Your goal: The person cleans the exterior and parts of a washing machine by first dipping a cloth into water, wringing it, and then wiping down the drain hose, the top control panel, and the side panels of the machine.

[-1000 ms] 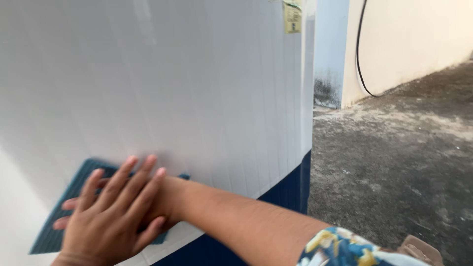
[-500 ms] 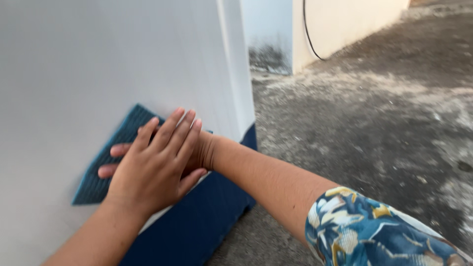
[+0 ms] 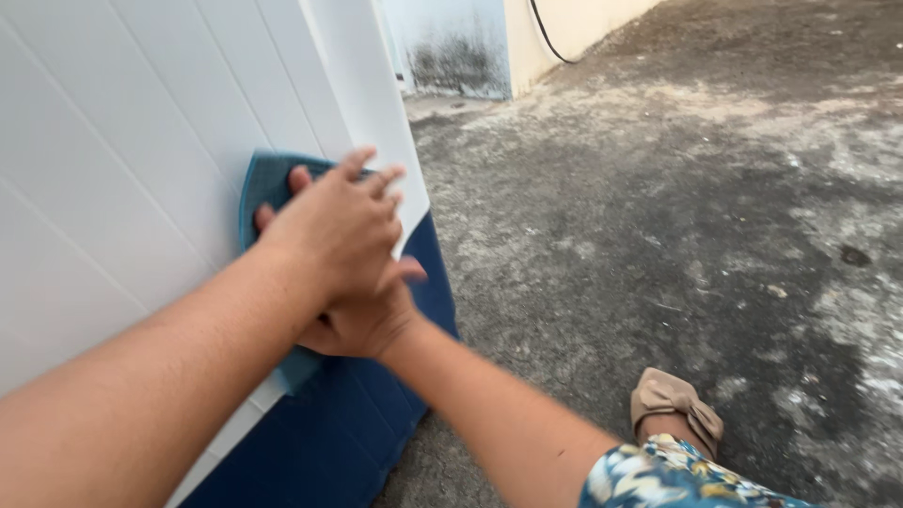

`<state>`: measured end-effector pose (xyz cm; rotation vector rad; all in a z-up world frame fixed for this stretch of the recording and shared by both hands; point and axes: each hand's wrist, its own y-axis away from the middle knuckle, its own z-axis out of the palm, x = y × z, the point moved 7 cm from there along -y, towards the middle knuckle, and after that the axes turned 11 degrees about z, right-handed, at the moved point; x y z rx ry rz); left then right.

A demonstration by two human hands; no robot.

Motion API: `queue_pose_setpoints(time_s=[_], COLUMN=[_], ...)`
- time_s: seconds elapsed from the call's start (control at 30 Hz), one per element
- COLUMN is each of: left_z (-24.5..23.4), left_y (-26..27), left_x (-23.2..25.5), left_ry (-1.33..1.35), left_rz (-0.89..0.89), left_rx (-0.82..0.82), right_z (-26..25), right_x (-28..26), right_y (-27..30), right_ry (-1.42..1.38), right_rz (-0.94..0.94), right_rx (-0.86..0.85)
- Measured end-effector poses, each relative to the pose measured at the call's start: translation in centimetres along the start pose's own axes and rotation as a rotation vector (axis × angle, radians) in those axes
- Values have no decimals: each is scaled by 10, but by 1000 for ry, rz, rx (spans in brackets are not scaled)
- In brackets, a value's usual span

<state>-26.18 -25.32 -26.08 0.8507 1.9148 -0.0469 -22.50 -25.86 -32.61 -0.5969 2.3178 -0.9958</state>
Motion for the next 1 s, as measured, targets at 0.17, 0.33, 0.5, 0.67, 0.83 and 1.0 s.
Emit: queue_pose_setpoints(time_s=[0.17, 0.33, 0.5, 0.67, 0.83, 1.0], left_z=[-6, -12, -21, -38, -44, -27], left_y=[8, 43, 127, 238, 331, 419], left_x=[-31, -57, -56, -52, -70, -98], left_ry=[-87, -6, -253, -123, -113, 335], left_rz=[-185, -204, -333, -650, -871, -1190], left_rx=[398, 610, 580, 727, 885, 1084], right_z=[8, -17, -15, -51, -114, -164], right_x=[9, 25, 10, -72, -160, -262], right_y=[-5, -14, -18, -45, -80, -102], right_ry=[-91, -586, -685, -608, -496, -273], right_rz=[261, 664, 1259, 1086, 558, 118], right_rx=[237, 415, 204, 260, 336, 397])
